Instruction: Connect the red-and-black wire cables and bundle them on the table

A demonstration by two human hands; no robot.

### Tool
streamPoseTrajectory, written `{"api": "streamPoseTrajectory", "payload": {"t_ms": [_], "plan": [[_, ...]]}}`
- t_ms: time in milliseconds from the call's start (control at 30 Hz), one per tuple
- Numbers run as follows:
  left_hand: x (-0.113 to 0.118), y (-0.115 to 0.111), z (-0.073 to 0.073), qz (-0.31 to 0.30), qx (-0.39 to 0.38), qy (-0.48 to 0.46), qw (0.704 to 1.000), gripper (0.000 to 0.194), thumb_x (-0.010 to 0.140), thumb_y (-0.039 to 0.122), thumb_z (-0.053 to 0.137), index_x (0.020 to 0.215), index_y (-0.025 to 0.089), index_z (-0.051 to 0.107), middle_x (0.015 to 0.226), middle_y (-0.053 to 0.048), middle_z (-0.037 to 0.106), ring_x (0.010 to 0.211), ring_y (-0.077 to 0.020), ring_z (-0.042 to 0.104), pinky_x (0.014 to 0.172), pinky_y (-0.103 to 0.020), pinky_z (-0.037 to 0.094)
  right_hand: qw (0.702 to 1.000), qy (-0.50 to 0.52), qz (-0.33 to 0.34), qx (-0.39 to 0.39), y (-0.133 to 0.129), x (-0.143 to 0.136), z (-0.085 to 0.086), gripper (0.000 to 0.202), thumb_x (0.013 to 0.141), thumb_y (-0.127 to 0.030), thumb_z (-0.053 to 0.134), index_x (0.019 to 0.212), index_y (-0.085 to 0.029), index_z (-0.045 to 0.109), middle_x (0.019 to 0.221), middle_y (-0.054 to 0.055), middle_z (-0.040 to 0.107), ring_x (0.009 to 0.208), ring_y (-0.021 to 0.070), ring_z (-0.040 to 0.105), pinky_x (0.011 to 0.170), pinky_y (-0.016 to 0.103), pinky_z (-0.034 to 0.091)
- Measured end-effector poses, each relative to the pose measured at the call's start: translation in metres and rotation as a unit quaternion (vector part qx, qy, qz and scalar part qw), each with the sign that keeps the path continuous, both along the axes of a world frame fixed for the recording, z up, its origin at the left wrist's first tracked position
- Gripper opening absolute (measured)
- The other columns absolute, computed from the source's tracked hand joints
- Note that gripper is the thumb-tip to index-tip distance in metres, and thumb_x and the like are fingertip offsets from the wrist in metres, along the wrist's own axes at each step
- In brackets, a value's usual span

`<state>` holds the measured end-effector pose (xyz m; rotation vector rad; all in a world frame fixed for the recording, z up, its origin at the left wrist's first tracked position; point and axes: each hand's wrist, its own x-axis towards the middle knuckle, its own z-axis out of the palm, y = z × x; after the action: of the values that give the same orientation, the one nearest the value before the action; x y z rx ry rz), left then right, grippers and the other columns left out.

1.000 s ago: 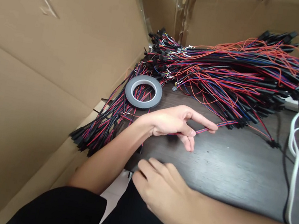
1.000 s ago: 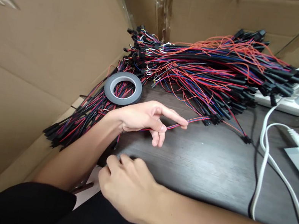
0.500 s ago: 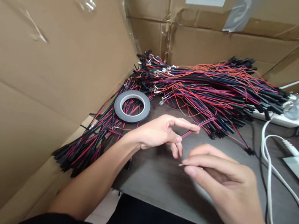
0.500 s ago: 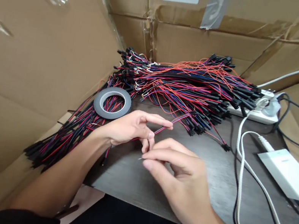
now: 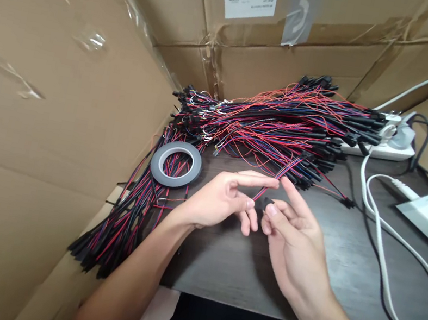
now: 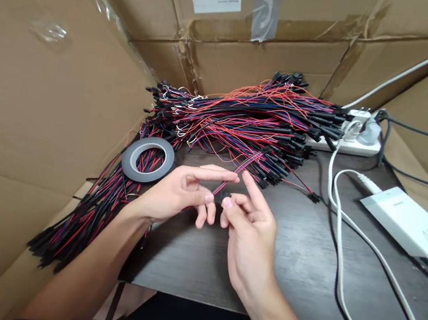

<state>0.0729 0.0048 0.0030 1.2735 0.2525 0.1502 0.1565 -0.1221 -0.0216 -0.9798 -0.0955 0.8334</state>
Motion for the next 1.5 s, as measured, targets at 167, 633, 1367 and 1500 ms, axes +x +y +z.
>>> {"api": "streamPoseTrajectory", "payload": {"t_ms": [167, 633, 1367, 1500], "plan": [[0.0, -0.001, 0.001, 0.009, -0.007, 0.006, 1.0, 0.039, 0.08, 0.01, 0.065, 0.118, 0.019, 0.069, 0.135, -0.015, 0.053, 0.063, -0.0108, 0.068, 0.049, -0.022, 0.058, 0.999, 0.026, -0.034, 0.022, 0.009, -0.008, -0.002, 0.064, 0.062, -0.015, 0.082, 0.121, -0.023, 0.058, 0.067, -0.007, 0.063, 0.055, 0.0086, 0.054, 0.056, 0.023, 0.048], [0.0, -0.005, 0.0, 0.019, 0.054, 0.013, 0.998, 0.041, 0.08, 0.004, 0.058, 0.118, 0.017, 0.068, 0.133, -0.015, 0.052, 0.058, -0.0076, 0.066, 0.048, -0.021, 0.057, 0.998, 0.017, -0.048, 0.04, 0.018, -0.018, -0.004, 0.045, 0.067, -0.017, 0.08, 0.105, -0.021, 0.057, 0.07, -0.006, 0.062, 0.046, 0.0089, 0.051, 0.037, 0.022, 0.045], [0.001, -0.006, 0.0, 0.008, 0.064, 0.022, 0.998, 0.042, 0.083, 0.004, 0.055, 0.123, 0.016, 0.064, 0.143, -0.017, 0.041, 0.058, -0.0048, 0.067, 0.052, -0.018, 0.058, 0.994, 0.09, -0.061, 0.026, 0.021, -0.023, -0.001, 0.052, 0.063, -0.016, 0.083, 0.107, -0.021, 0.055, 0.068, -0.006, 0.062, 0.049, 0.0078, 0.052, 0.041, 0.018, 0.041], [0.001, -0.006, -0.001, 0.017, 0.068, 0.03, 0.997, 0.043, 0.083, 0.004, 0.054, 0.125, 0.014, 0.062, 0.144, -0.018, 0.041, 0.059, -0.0053, 0.067, 0.053, -0.019, 0.059, 0.994, 0.089, -0.065, 0.016, 0.022, -0.022, 0.0, 0.052, 0.062, -0.016, 0.083, 0.106, -0.021, 0.056, 0.068, -0.006, 0.062, 0.049, 0.0084, 0.052, 0.04, 0.018, 0.039]]}}
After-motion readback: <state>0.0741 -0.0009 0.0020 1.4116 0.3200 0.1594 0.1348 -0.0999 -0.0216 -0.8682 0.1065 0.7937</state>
